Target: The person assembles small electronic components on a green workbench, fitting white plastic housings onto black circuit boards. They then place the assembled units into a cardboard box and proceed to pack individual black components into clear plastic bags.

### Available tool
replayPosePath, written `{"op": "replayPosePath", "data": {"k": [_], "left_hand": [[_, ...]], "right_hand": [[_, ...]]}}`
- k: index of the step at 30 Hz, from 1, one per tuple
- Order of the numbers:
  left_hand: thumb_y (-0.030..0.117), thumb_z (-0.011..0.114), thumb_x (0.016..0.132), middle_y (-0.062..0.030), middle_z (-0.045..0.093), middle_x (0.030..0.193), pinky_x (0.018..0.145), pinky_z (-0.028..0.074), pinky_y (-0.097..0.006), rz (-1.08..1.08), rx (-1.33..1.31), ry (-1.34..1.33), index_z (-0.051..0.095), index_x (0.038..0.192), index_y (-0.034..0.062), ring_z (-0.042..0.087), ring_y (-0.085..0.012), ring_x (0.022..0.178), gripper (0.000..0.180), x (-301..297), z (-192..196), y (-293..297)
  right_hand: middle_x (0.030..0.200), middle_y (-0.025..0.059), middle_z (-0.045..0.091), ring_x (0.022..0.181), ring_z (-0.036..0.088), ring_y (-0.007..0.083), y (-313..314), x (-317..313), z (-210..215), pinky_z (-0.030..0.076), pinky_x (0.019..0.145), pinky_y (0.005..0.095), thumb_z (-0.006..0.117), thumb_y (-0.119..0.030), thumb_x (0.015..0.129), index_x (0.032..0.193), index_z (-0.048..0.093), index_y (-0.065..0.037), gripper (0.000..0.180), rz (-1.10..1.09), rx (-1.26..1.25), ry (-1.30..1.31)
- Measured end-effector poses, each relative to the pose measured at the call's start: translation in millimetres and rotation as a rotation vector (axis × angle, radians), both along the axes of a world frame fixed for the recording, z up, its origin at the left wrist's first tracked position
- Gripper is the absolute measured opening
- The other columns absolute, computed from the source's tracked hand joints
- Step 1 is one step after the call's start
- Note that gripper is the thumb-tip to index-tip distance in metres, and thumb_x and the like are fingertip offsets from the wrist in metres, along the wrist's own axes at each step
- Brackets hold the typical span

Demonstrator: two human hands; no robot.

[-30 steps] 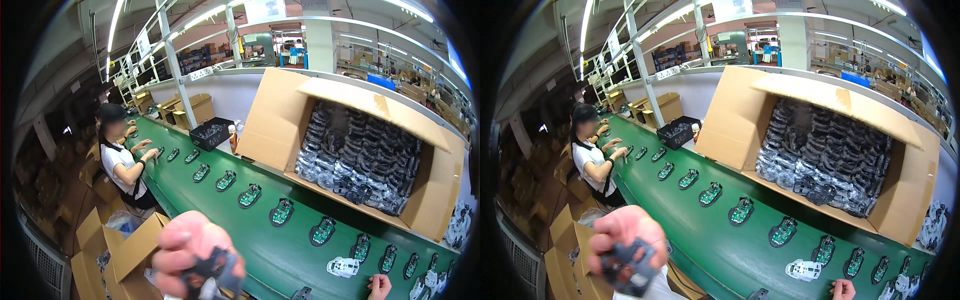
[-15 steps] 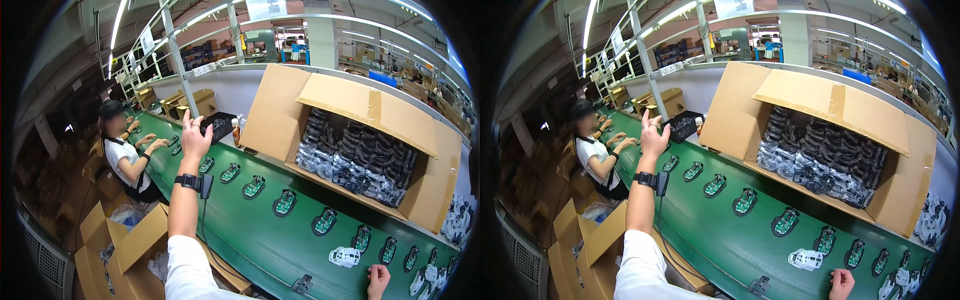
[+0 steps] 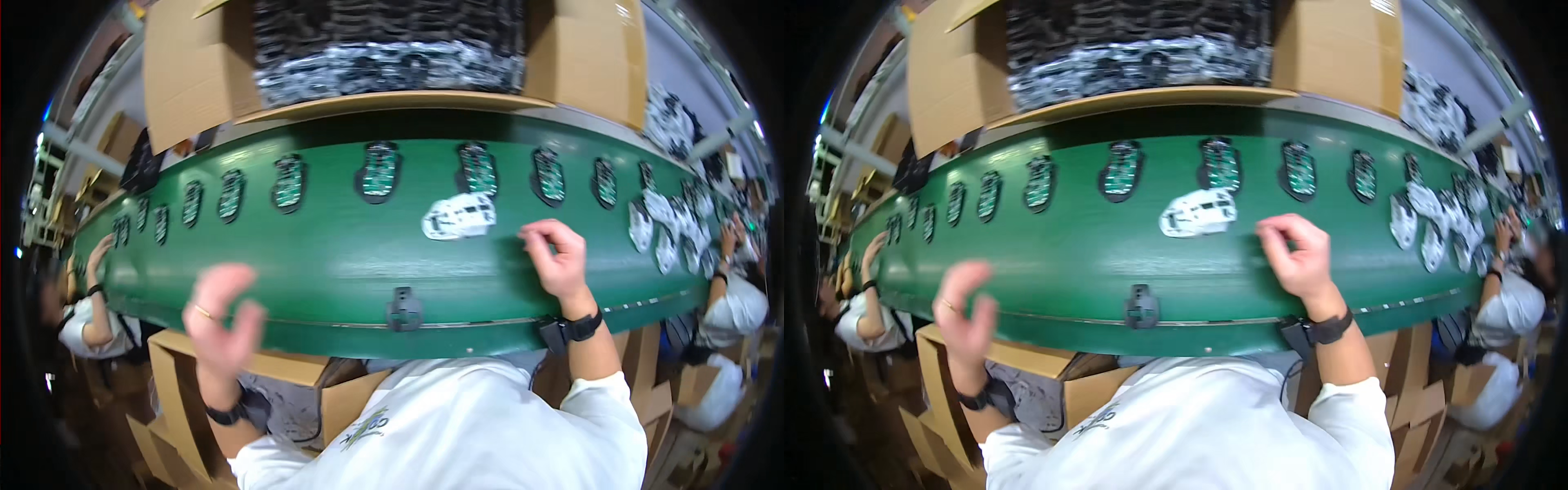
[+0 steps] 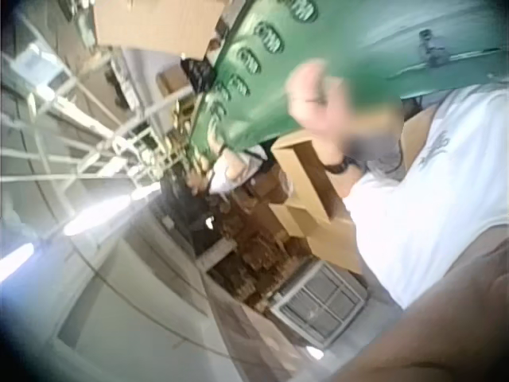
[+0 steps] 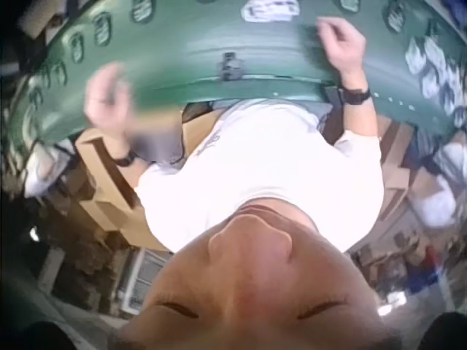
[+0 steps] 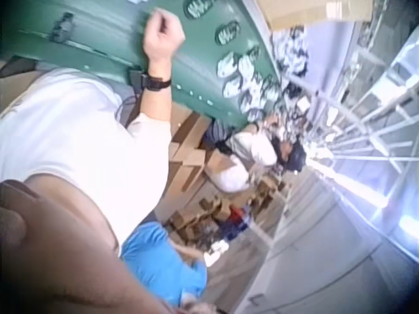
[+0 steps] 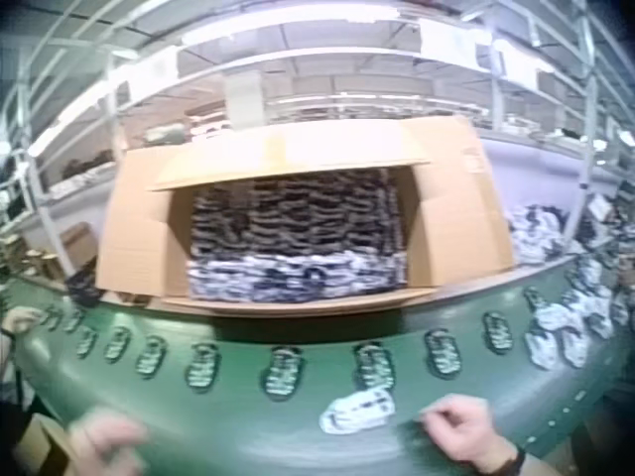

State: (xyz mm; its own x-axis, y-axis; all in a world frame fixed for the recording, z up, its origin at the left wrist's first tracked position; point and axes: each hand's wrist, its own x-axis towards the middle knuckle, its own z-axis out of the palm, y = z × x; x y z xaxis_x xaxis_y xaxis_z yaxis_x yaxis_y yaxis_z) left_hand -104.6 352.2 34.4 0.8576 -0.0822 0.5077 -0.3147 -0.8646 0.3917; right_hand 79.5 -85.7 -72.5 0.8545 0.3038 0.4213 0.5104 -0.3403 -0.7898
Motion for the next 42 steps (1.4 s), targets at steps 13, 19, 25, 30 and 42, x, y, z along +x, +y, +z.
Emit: {"op": "replayPosePath", "data": {"k": [13,19,25,30,42], "left_hand": [[0.029,0.081,0.08,-0.0225,0.057,0.13,0.088,0.055,-0.045,-0.256,0.182,0.423,0.059,0.134,0.0068,0.063,-0.038,0.1,0.062,73.3,-82.7,-134.3],[0.037,0.079,0.083,-0.018,0.07,0.101,0.07,0.056,-0.039,-0.091,-0.186,0.278,0.065,0.122,-0.0014,0.067,-0.0279,0.073,0.056,137.0,-52.4,-145.3],[0.047,0.081,0.074,-0.0213,0.056,0.142,0.109,0.043,-0.045,-0.275,0.267,0.543,0.069,0.123,0.0004,0.051,-0.04,0.13,0.069,199.2,-73.7,-177.0],[0.029,0.089,0.069,-0.0158,0.071,0.097,0.078,0.056,-0.038,-0.212,-0.017,0.4,0.062,0.109,-0.0019,0.07,-0.0313,0.086,0.057,160.3,-73.0,-149.8],[0.03,0.087,0.078,-0.0158,0.071,0.099,0.075,0.057,-0.035,-0.041,-0.113,0.214,0.064,0.114,-0.0009,0.07,-0.0252,0.081,0.052,95.1,-96.7,-151.0]], "right_hand": [[0.112,0.0142,0.067,0.099,0.065,0.0327,48.6,-2.3,28.9,0.054,0.082,0.0408,0.074,-0.015,0.083,0.111,0.067,-0.005,0.03,0.109,-0.383,-0.301],[0.112,0.0149,0.067,0.101,0.064,0.0346,47.5,-11.9,14.9,0.053,0.088,0.045,0.073,-0.013,0.08,0.111,0.067,-0.005,0.033,0.063,-0.328,-0.364],[0.136,0.0127,0.059,0.127,0.055,0.031,80.7,-52.0,-17.7,0.044,0.106,0.0458,0.074,-0.026,0.082,0.124,0.066,-0.011,0.046,0.485,-0.498,-0.362],[0.137,0.0106,0.062,0.14,0.046,0.0377,3.6,-19.2,-4.6,0.034,0.117,0.056,0.062,0.0,0.072,0.09,0.066,-0.008,0.02,0.714,-0.435,-0.226],[0.141,0.022,0.052,0.125,0.054,0.0383,-0.1,-29.3,12.2,0.049,0.101,0.0435,0.081,-0.021,0.081,0.122,0.059,-0.005,0.049,0.047,-0.504,0.029]]}}
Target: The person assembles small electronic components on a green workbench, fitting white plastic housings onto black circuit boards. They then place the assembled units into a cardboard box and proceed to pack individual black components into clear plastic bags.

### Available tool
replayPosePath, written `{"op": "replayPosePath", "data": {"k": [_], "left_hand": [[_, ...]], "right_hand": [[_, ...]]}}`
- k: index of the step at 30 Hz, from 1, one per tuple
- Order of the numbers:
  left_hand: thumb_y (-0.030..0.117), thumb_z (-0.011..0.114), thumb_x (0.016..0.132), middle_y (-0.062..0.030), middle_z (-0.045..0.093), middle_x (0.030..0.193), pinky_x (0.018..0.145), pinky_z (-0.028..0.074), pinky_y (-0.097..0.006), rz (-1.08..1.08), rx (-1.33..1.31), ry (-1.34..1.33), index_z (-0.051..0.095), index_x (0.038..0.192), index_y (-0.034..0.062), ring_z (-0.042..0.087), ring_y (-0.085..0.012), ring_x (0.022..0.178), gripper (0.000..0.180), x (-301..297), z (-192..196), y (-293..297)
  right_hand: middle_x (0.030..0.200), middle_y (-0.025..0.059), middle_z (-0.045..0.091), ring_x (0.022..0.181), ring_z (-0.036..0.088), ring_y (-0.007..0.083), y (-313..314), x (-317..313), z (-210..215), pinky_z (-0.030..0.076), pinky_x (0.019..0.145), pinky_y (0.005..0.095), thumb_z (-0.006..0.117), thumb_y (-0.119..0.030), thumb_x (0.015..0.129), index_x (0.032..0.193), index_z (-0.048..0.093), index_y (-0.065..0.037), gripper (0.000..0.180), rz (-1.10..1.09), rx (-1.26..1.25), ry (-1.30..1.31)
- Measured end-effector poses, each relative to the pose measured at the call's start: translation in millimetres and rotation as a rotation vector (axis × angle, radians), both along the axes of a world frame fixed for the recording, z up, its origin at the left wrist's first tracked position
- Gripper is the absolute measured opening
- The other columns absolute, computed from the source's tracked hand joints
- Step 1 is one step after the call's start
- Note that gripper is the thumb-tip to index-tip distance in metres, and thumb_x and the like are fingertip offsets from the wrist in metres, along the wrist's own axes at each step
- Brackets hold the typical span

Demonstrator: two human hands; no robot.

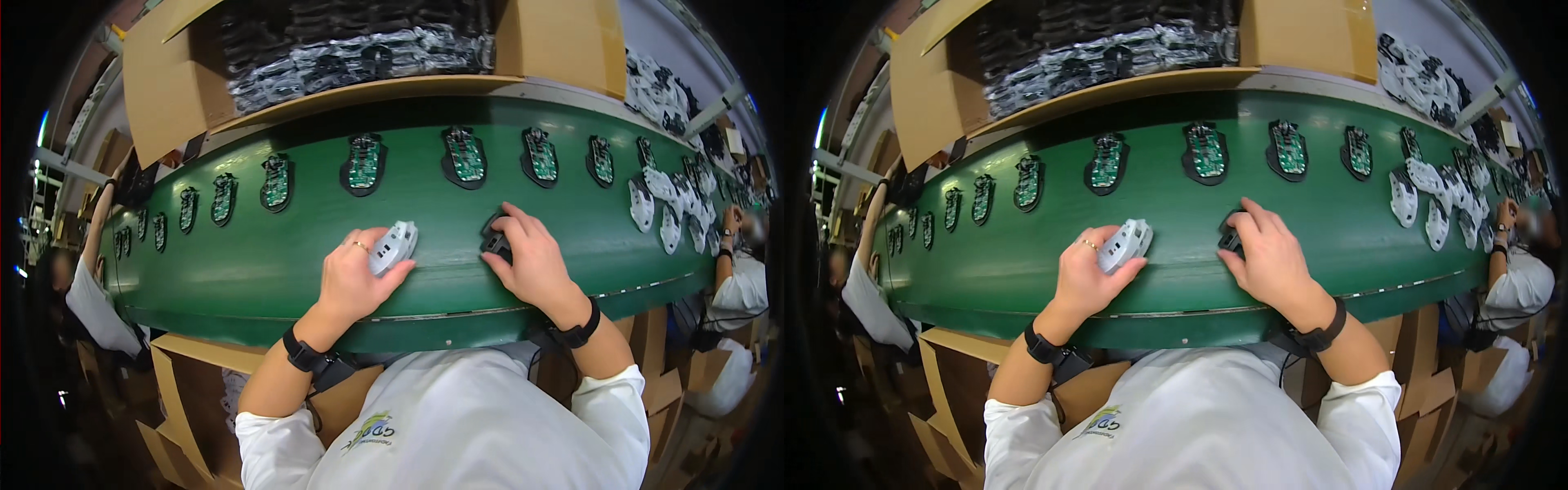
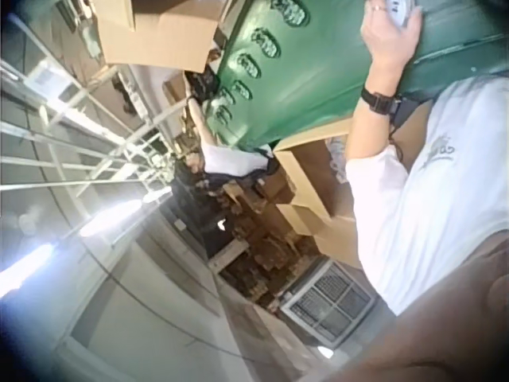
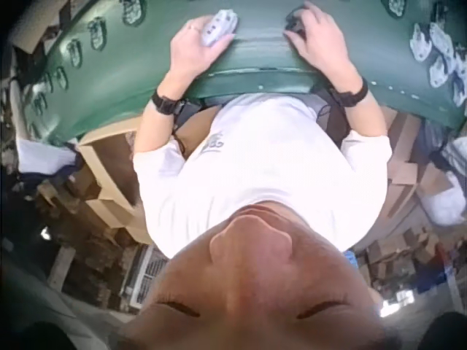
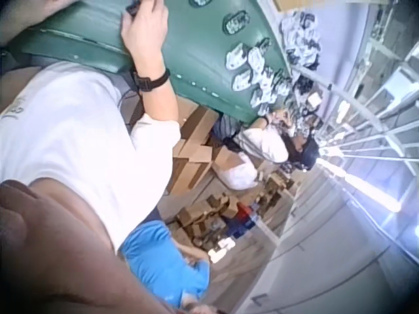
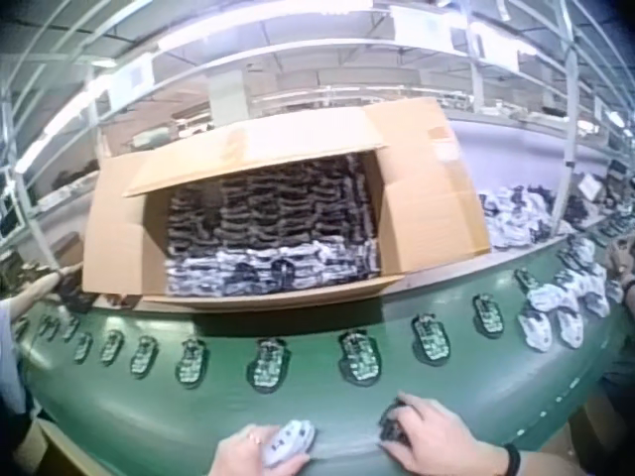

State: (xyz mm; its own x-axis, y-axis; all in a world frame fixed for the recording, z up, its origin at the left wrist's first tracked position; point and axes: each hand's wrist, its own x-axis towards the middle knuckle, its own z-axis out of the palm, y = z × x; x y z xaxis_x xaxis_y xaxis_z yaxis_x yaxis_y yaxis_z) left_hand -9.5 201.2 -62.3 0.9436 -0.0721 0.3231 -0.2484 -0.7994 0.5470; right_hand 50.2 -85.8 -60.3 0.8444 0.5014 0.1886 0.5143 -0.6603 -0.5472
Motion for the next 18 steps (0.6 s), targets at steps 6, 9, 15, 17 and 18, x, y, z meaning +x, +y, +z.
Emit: {"op": "replayPosePath", "data": {"k": [6,9,15,17,18], "left_hand": [[0.016,0.082,0.084,-0.009,0.072,0.105,0.082,0.055,-0.028,-0.004,-0.67,0.179,0.061,0.121,-0.0054,0.066,-0.0121,0.092,0.047,2.0,-1.0,-10.4],[0.02,0.085,0.083,-0.0113,0.075,0.104,0.08,0.057,-0.029,0.003,-0.716,0.168,0.063,0.122,-0.0034,0.071,-0.0139,0.092,0.051,-5.0,5.1,-18.1],[0.03,0.084,0.084,-0.0149,0.075,0.092,0.068,0.057,-0.031,-0.023,-0.569,0.065,0.064,0.12,-0.0041,0.074,-0.0198,0.078,0.053,-7.2,1.6,-14.0],[0.03,0.083,0.085,-0.0141,0.075,0.09,0.068,0.057,-0.03,-0.025,-0.526,0.096,0.064,0.12,-0.0043,0.073,-0.0189,0.077,0.052,-9.9,6.4,-14.1],[0.028,0.082,0.086,-0.0128,0.075,0.09,0.07,0.057,-0.029,-0.027,-0.5,0.129,0.064,0.12,-0.0045,0.072,-0.0169,0.078,0.051,-10.6,9.3,-13.4]], "right_hand": [[0.156,0.0193,0.039,0.144,0.04,0.0294,56.9,-2.6,-5.7,0.033,0.118,0.0406,0.067,-0.009,0.094,0.153,0.031,0.004,0.071,0.439,0.908,0.414],[0.156,0.025,0.04,0.145,0.04,0.0375,67.3,-7.0,-14.6,0.033,0.118,0.0412,0.068,-0.016,0.094,0.15,0.037,0.006,0.068,0.396,0.719,0.264],[0.154,0.0282,0.041,0.141,0.046,0.0414,70.4,-7.8,-7.6,0.038,0.115,0.0433,0.074,-0.017,0.09,0.147,0.043,0.007,0.069,0.409,0.507,-0.047],[0.153,0.0294,0.042,0.139,0.046,0.0431,71.6,-7.7,-13.0,0.039,0.115,0.0435,0.076,-0.019,0.088,0.145,0.045,0.008,0.071,0.413,0.496,-0.031],[0.152,0.03,0.043,0.139,0.047,0.044,73.0,-6.7,-16.0,0.04,0.114,0.0436,0.078,-0.02,0.087,0.145,0.045,0.009,0.072,0.417,0.492,-0.027]]}}
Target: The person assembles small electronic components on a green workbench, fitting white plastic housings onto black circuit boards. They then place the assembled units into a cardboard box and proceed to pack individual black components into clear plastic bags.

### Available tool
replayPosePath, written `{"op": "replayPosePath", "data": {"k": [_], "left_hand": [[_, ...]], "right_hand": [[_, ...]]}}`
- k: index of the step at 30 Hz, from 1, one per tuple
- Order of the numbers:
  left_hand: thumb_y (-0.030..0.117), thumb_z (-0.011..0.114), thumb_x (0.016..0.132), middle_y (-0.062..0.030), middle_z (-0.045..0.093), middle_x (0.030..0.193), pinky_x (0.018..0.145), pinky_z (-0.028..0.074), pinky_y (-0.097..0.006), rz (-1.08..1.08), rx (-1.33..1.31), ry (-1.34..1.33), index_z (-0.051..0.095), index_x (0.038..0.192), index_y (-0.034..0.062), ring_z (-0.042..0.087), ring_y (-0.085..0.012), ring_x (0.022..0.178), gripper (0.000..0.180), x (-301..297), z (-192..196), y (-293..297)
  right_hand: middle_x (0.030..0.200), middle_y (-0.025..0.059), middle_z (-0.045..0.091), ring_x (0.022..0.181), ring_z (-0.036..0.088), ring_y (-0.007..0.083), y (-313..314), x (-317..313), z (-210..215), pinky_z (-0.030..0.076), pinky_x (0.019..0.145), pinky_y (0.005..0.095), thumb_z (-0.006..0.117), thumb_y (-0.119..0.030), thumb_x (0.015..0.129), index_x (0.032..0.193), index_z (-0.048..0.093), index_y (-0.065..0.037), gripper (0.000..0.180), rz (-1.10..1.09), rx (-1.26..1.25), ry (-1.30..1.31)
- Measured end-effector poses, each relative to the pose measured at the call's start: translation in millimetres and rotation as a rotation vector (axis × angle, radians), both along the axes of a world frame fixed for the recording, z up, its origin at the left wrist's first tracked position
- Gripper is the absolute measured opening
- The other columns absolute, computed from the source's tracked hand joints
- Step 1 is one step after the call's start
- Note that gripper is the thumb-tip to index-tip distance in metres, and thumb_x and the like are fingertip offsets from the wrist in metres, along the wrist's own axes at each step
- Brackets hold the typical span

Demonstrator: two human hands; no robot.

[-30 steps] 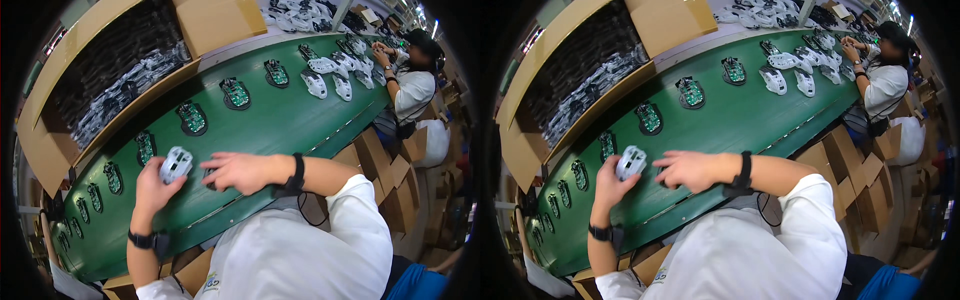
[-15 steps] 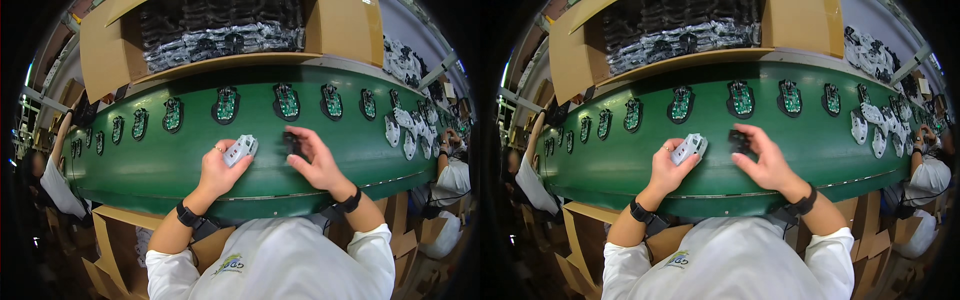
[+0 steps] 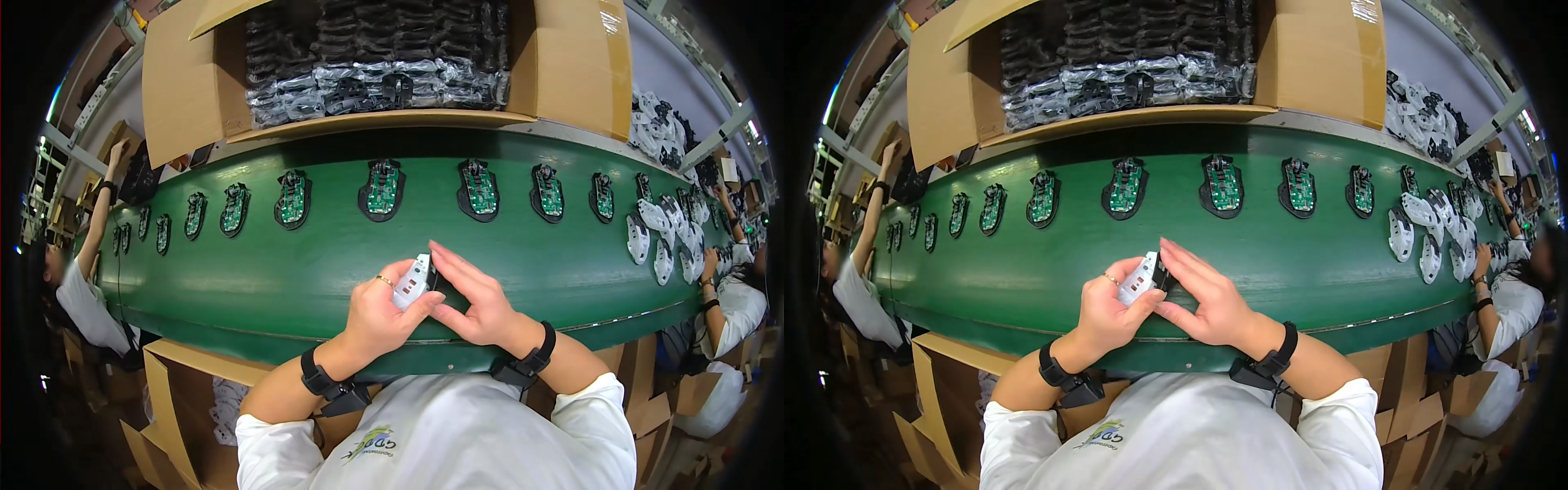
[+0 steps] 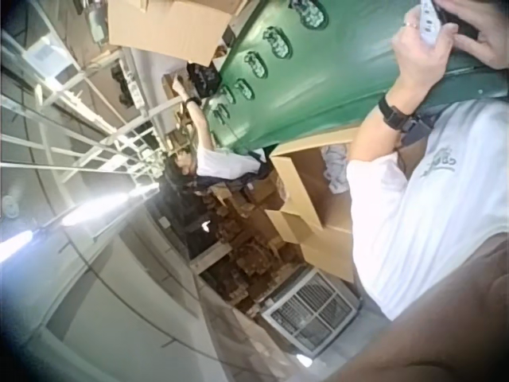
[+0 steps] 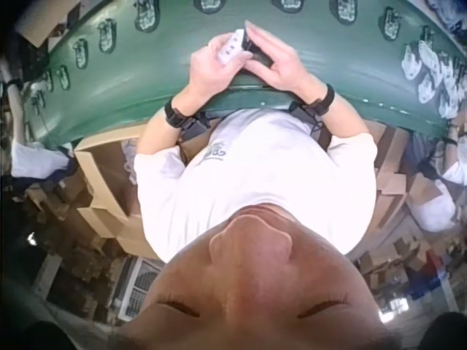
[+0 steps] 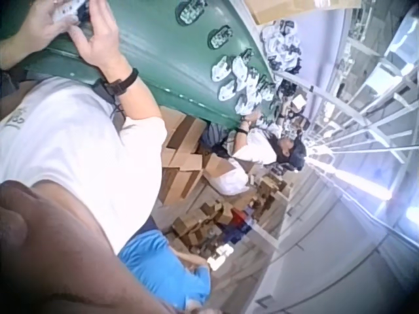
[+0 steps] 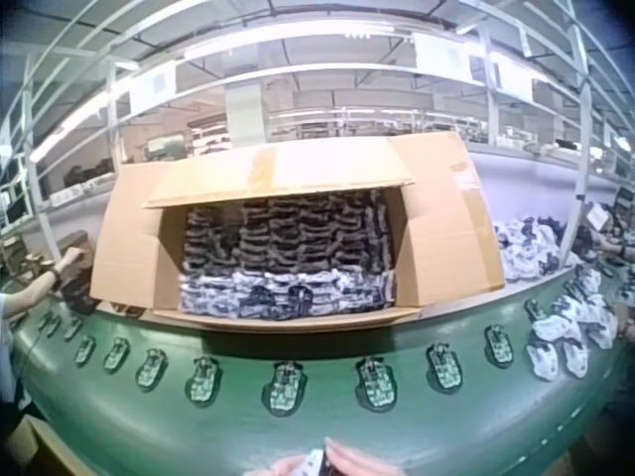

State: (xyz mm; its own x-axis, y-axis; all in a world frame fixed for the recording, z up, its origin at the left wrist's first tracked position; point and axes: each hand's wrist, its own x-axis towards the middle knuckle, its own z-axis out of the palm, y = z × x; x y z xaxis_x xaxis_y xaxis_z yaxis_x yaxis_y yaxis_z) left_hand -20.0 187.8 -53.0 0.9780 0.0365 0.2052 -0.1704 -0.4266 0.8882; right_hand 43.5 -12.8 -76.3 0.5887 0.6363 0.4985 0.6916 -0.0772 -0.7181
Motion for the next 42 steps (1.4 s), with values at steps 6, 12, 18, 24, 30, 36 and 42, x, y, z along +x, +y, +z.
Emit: {"op": "replayPosePath", "data": {"k": [6,12,18,24,30,36,42], "left_hand": [[0.03,0.085,0.082,-0.0159,0.074,0.088,0.068,0.058,-0.033,-0.046,0.155,-0.141,0.065,0.115,-0.0021,0.074,-0.0235,0.074,0.05,-6.2,1.2,-9.8],[0.024,0.079,0.087,-0.0142,0.071,0.079,0.061,0.053,-0.032,-0.062,0.424,-0.247,0.068,0.1,0.0008,0.07,-0.0236,0.068,0.029,15.6,-1.7,7.3],[0.027,0.068,0.098,0.0015,0.065,0.072,0.057,0.042,-0.024,0.016,-0.39,0.17,0.066,0.083,0.0012,0.051,-0.0033,0.066,0.03,13.4,-23.1,-2.0],[0.031,0.076,0.091,-0.014,0.07,0.094,0.076,0.054,-0.036,-0.16,0.075,0.119,0.068,0.098,0.0005,0.066,-0.023,0.084,0.033,49.3,3.2,16.0],[0.03,0.08,0.083,-0.0189,0.064,0.122,0.097,0.051,-0.044,0.122,0.992,-0.75,0.061,0.128,0.0066,0.061,-0.0364,0.113,0.054,213.5,125.5,154.8],[0.047,0.085,0.066,-0.0248,0.037,0.156,0.119,0.031,-0.05,0.144,1.658,-0.464,0.044,0.15,0.0351,0.033,-0.0415,0.146,0.094,359.6,163.7,176.9],[0.037,0.085,0.059,-0.021,0.04,0.155,0.116,0.036,-0.048,-0.086,1.409,-0.072,0.057,0.142,0.0203,0.04,-0.0408,0.14,0.089,412.0,192.7,183.5]], "right_hand": [[0.121,0.0094,0.064,0.11,0.064,0.0162,1.2,0.5,-15.7,0.054,0.098,0.0354,0.079,-0.003,0.086,0.138,0.05,0.004,0.06,0.202,0.272,1.069],[0.115,0.0092,0.068,0.1,0.066,0.0139,13.5,-10.1,8.1,0.057,0.087,0.0331,0.082,-0.01,0.086,0.127,0.057,0.005,0.051,-0.182,-0.125,0.303],[0.099,0.0056,0.072,0.085,0.065,0.0087,2.4,-9.9,-7.1,0.056,0.077,0.0252,0.072,-0.015,0.096,0.115,0.068,0.005,0.028,0.073,0.195,0.957],[0.086,0.0041,0.071,0.073,0.063,0.0094,-34.0,32.7,1.1,0.055,0.064,0.0269,0.069,-0.029,0.097,0.11,0.069,0.005,0.036,-0.209,-0.071,0.894],[0.094,0.0189,0.072,0.083,0.069,0.0355,-92.5,29.0,28.4,0.058,0.075,0.0397,0.069,-0.006,0.085,0.094,0.068,0.003,0.013,-0.691,-0.167,-0.101],[0.075,0.0055,0.068,0.057,0.064,0.0171,-37.9,7.0,-10.9,0.053,0.054,0.0304,0.069,-0.002,0.083,0.089,0.072,-0.005,0.007,-0.086,-0.114,0.171],[0.071,0.0042,0.069,0.052,0.06,0.013,-43.1,12.8,-13.8,0.051,0.051,0.0262,0.068,-0.003,0.085,0.094,0.073,-0.003,0.011,-0.106,-0.067,0.43]]}}
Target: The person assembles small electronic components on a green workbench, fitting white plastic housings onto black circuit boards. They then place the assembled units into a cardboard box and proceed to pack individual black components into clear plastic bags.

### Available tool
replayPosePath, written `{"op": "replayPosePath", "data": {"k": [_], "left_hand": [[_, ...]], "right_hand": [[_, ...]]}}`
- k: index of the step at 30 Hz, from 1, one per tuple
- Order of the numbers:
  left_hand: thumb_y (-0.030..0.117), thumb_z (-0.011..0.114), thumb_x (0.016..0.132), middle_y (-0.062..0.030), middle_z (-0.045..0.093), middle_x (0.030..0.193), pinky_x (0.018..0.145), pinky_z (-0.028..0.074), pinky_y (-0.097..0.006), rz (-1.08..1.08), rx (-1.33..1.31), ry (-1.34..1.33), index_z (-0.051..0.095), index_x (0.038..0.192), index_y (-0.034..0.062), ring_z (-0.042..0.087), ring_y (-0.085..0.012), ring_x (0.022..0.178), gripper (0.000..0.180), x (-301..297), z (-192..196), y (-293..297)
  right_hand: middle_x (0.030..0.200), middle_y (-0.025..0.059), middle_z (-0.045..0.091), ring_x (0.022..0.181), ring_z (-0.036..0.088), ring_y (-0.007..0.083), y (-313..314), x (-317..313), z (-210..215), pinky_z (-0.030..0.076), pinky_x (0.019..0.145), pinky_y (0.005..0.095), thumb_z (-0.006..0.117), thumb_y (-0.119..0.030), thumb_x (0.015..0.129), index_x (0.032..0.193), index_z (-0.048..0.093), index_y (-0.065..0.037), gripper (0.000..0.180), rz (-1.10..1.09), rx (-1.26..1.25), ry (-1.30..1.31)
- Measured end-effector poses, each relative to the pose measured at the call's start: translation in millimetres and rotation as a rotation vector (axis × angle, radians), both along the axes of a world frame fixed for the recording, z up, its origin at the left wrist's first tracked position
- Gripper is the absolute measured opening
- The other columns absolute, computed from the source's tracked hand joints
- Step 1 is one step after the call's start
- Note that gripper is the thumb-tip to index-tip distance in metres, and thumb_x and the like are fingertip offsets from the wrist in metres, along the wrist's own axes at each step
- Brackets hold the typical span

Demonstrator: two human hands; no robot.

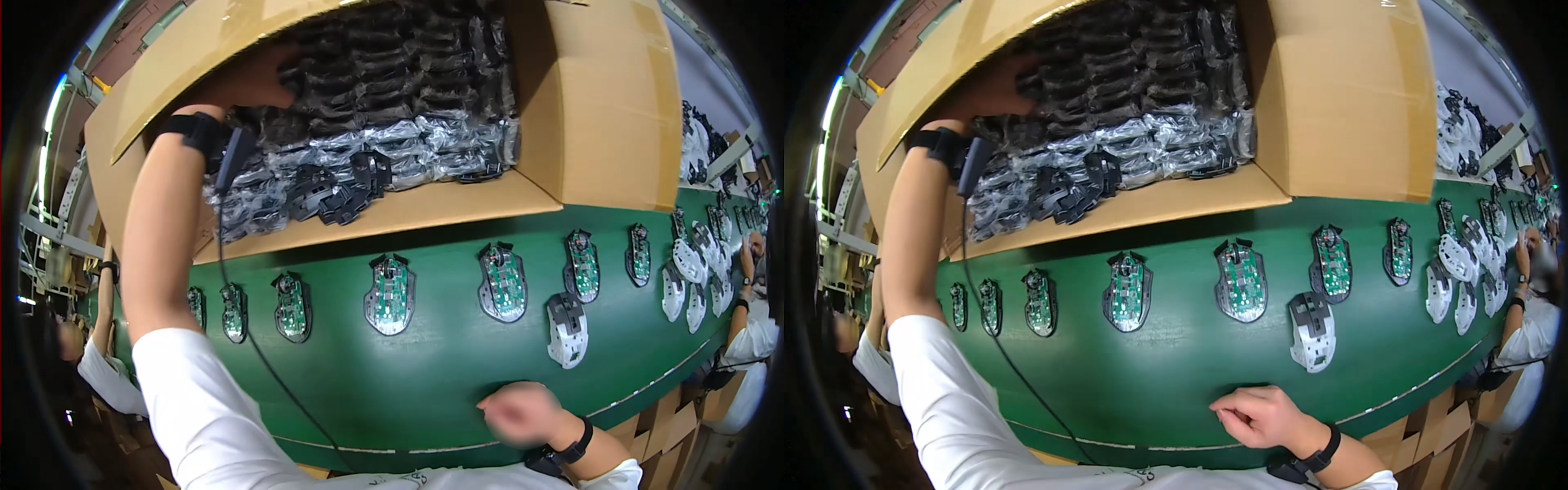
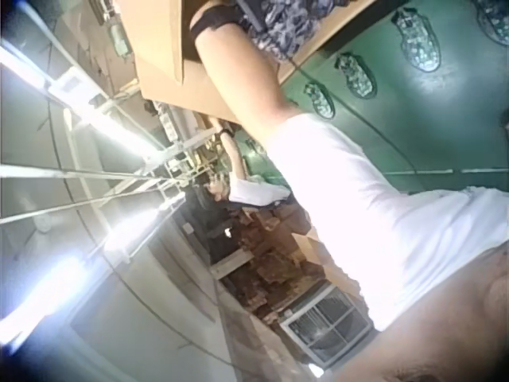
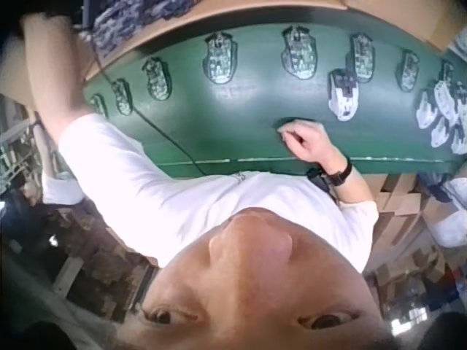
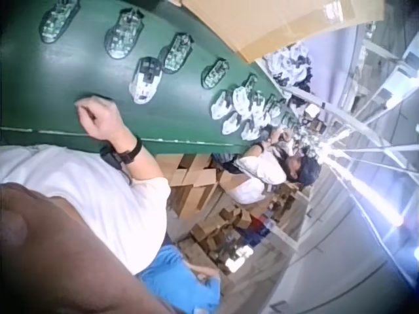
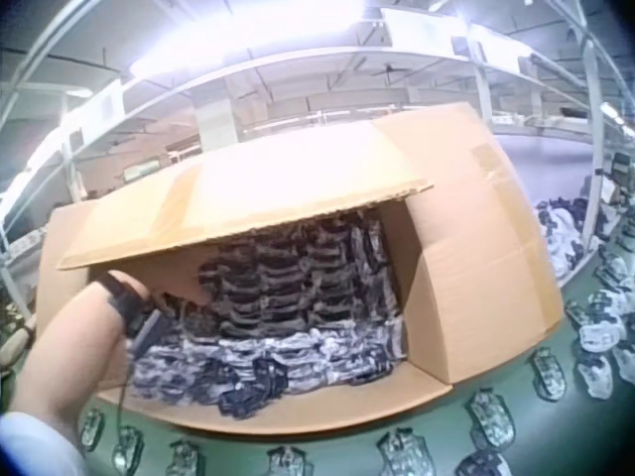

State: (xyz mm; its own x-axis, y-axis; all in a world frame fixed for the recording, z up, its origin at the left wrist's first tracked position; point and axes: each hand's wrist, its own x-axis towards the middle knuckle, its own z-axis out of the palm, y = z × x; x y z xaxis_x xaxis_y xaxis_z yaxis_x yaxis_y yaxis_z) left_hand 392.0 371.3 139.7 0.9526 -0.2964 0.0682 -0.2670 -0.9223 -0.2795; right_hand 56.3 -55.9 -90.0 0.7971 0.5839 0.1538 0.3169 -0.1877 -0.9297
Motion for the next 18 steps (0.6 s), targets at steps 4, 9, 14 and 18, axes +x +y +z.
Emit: {"op": "replayPosePath", "data": {"k": [4,9,14,18], "left_hand": [[0.037,0.084,0.06,-0.0204,0.033,0.159,0.118,0.032,-0.052,0.109,0.371,-0.108,0.066,0.13,0.0185,0.031,-0.0425,0.145,0.074,-20.3,-5.9,-24.6],[0.037,0.083,0.063,-0.0207,0.025,0.163,0.119,0.03,-0.053,0.057,0.237,-0.113,0.067,0.128,0.0171,0.023,-0.0434,0.149,0.07,-24.5,-14.3,-5.6],[0.034,0.082,0.065,-0.0221,0.024,0.163,0.117,0.035,-0.048,-0.044,0.124,-0.11,0.065,0.13,0.0108,0.034,-0.0455,0.144,0.072,-17.2,-28.1,40.7],[0.038,0.08,0.07,-0.0252,0.026,0.162,0.114,0.04,-0.047,0.065,0.103,0.219,0.066,0.13,0.0103,0.04,-0.0447,0.141,0.068,-7.5,-11.4,0.7]], "right_hand": [[0.074,0.0036,0.071,0.053,0.061,0.0113,-5.2,2.2,-0.8,0.051,0.051,0.0255,0.067,-0.001,0.085,0.094,0.074,-0.001,0.012,-0.059,0.065,0.139],[0.073,0.0049,0.071,0.054,0.063,0.0125,-5.4,7.0,0.7,0.051,0.051,0.0255,0.067,-0.001,0.084,0.094,0.074,0.0,0.012,-0.058,0.068,0.153],[0.07,0.0066,0.072,0.057,0.069,0.0148,-4.8,11.4,5.8,0.055,0.054,0.0254,0.066,-0.002,0.085,0.091,0.073,0.0,0.01,0.003,0.016,0.137],[0.072,0.0078,0.072,0.059,0.07,0.0143,-4.4,9.5,6.8,0.055,0.055,0.0255,0.066,-0.002,0.086,0.094,0.072,0.001,0.01,-0.045,0.055,0.191]]}}
